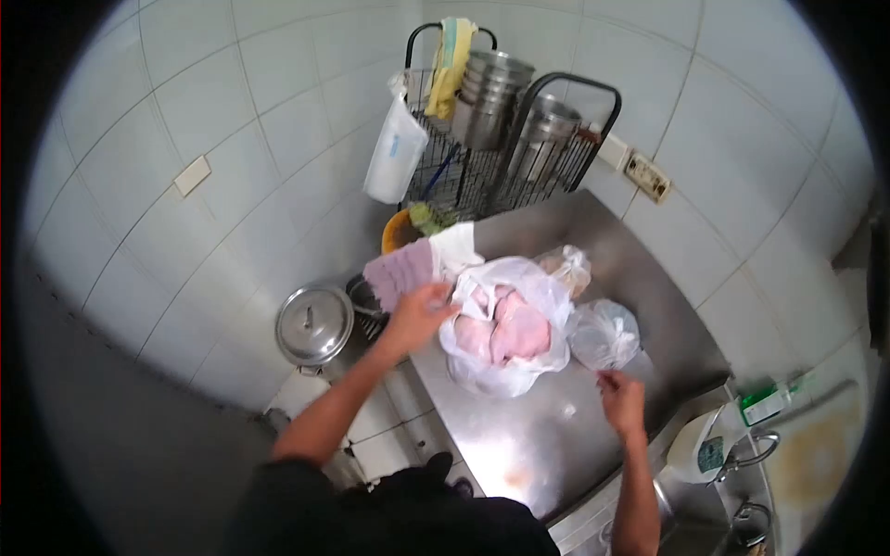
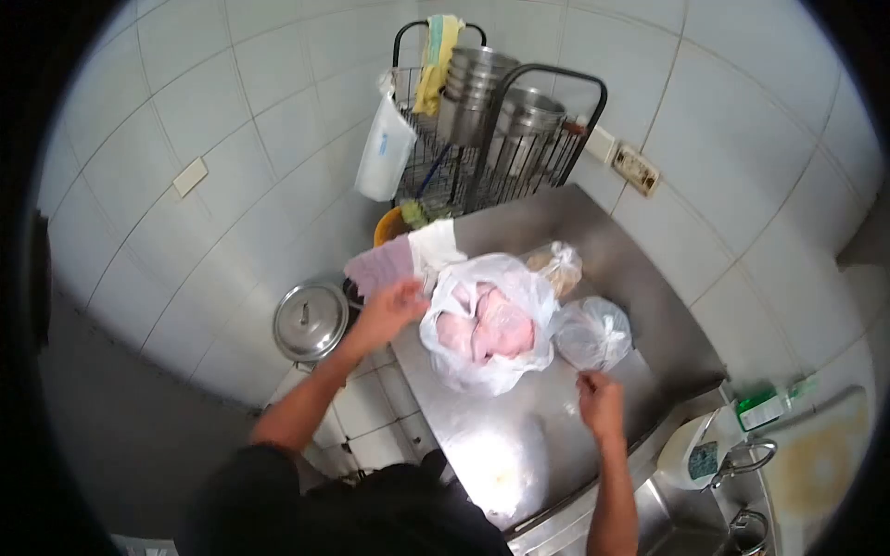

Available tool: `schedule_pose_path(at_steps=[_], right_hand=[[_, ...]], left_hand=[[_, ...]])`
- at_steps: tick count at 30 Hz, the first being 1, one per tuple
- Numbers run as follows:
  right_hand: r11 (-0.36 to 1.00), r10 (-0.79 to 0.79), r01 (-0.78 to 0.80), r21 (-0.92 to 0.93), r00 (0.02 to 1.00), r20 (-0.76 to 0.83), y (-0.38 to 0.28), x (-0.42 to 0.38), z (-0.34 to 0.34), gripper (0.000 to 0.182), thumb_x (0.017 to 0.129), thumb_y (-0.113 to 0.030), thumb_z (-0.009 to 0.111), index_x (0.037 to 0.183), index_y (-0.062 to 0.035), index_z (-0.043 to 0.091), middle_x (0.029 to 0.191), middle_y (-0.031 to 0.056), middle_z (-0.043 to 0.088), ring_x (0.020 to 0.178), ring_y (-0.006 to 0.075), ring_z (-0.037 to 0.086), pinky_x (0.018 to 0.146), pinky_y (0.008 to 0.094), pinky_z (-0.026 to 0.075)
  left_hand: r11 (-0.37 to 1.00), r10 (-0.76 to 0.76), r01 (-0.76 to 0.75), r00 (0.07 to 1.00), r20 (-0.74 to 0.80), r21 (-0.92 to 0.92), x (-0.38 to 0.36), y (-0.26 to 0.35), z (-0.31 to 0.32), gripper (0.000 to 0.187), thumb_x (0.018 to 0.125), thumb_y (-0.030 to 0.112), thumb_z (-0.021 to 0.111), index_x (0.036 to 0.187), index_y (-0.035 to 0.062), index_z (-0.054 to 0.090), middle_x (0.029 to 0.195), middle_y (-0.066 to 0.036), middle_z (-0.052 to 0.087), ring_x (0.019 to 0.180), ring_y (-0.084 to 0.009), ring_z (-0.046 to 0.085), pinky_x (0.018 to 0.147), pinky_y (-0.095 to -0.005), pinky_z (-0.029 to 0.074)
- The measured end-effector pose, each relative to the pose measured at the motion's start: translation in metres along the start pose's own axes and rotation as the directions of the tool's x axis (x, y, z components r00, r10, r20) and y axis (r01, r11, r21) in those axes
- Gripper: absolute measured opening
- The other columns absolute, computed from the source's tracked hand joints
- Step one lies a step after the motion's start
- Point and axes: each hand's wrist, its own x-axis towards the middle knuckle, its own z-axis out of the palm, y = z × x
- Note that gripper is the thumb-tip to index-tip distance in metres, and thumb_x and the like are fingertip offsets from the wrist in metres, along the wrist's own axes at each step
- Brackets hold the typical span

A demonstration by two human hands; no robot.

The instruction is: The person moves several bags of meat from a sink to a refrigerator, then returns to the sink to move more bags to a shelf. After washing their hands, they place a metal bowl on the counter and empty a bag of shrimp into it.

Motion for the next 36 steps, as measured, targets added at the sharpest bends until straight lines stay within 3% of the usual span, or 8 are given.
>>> schedule_pose_path(at_steps=[3, 5, 11, 16, 22, 30, 34, 36], right_hand=[[0.998, -0.056, 0.057, 0.038, 0.998, -0.032, -0.031, 0.013, -0.015, 0.016, 0.080, 0.002, 0.062, 0.095, 0.0036, 0.068, 0.080, 0.0203, 0.068, 0.070, 0.0276, 0.069, 0.065, 0.0330, 0.051], [0.992, -0.129, 0.128, -0.014, 0.990, -0.060, -0.056, 0.028, -0.029, 0.015, 0.081, 0.001, 0.062, 0.094, 0.0028, 0.068, 0.078, 0.0203, 0.067, 0.068, 0.0301, 0.068, 0.064, 0.0331, 0.051], [0.906, -0.381, 0.346, -0.243, 0.917, -0.116, -0.214, 0.127, -0.050, 0.013, 0.080, -0.001, 0.062, 0.092, 0.0030, 0.067, 0.076, 0.0202, 0.065, 0.066, 0.0330, 0.065, 0.062, 0.0341, 0.051], [0.773, -0.609, 0.558, -0.301, 0.786, -0.106, -0.339, 0.249, 0.009, 0.018, 0.081, -0.006, 0.060, 0.095, 0.0020, 0.067, 0.076, 0.0216, 0.064, 0.068, 0.0373, 0.063, 0.066, 0.0403, 0.051], [0.618, -0.671, 0.481, -0.623, 0.735, -0.098, -0.388, 0.436, 0.074, 0.021, 0.077, -0.013, 0.058, 0.090, 0.0018, 0.067, 0.090, 0.0222, 0.066, 0.083, 0.0389, 0.064, 0.076, 0.0447, 0.052], [0.720, -0.292, 0.092, -0.688, 0.939, -0.180, -0.394, 0.575, 0.109, 0.033, 0.078, -0.025, 0.058, 0.098, -0.0004, 0.068, 0.099, 0.0205, 0.068, 0.092, 0.0365, 0.066, 0.082, 0.0441, 0.052], [0.719, -0.134, 0.024, -0.694, 0.985, -0.105, -0.400, 0.574, 0.112, 0.036, 0.078, -0.030, 0.060, 0.098, -0.0021, 0.070, 0.101, 0.0189, 0.069, 0.095, 0.0344, 0.067, 0.083, 0.0414, 0.053], [0.743, -0.144, -0.035, -0.668, 0.967, -0.210, -0.403, 0.559, 0.115, 0.032, 0.079, -0.027, 0.061, 0.099, -0.0043, 0.071, 0.102, 0.0175, 0.069, 0.097, 0.0325, 0.066, 0.084, 0.0416, 0.053]], left_hand=[[0.959, 0.205, -0.182, 0.975, -0.087, 0.219, 0.045, 0.036, -0.032, 0.057, 0.081, 0.028, 0.075, 0.127, 0.0000, 0.054, 0.119, -0.013, 0.060, 0.108, -0.0185, 0.056, 0.088, -0.0304, 0.047], [0.946, 0.320, -0.306, 0.937, -0.140, 0.109, 0.103, 0.030, -0.044, 0.070, 0.077, 0.041, 0.075, 0.129, 0.0001, 0.050, 0.129, -0.018, 0.053, 0.118, -0.0319, 0.052, 0.100, -0.0376, 0.041], [0.944, 0.320, -0.290, 0.921, -0.224, 0.158, 0.238, 0.083, -0.093, 0.102, 0.068, 0.054, 0.077, 0.138, -0.0065, 0.035, 0.138, -0.026, 0.041, 0.131, -0.0356, 0.039, 0.109, -0.0405, 0.032], [0.946, 0.319, -0.304, 0.935, -0.156, 0.112, 0.352, 0.080, -0.099, 0.121, 0.063, 0.057, 0.079, 0.145, -0.0065, 0.017, 0.148, -0.027, 0.023, 0.138, -0.0394, 0.025, 0.113, -0.0430, 0.026], [0.939, 0.313, -0.272, 0.929, -0.198, 0.210, 0.439, 0.085, -0.079, 0.113, 0.068, 0.049, 0.077, 0.144, -0.0050, 0.013, 0.148, -0.027, 0.019, 0.138, -0.0438, 0.019, 0.110, -0.0516, 0.028], [0.986, 0.166, -0.155, 0.946, -0.278, 0.059, 0.497, 0.083, -0.052, 0.109, 0.071, 0.044, 0.076, 0.146, 0.0003, 0.009, 0.150, -0.026, 0.013, 0.137, -0.0497, 0.018, 0.107, -0.0580, 0.030], [0.984, 0.179, -0.172, 0.966, -0.184, 0.050, 0.514, 0.076, -0.049, 0.111, 0.070, 0.045, 0.077, 0.147, 0.0061, 0.008, 0.150, -0.027, 0.013, 0.136, -0.0504, 0.021, 0.104, -0.0581, 0.036], [0.979, 0.196, -0.185, 0.969, -0.152, 0.085, 0.525, 0.071, -0.046, 0.111, 0.070, 0.044, 0.077, 0.148, 0.0085, 0.007, 0.150, -0.027, 0.013, 0.136, -0.0500, 0.022, 0.102, -0.0588, 0.038]])
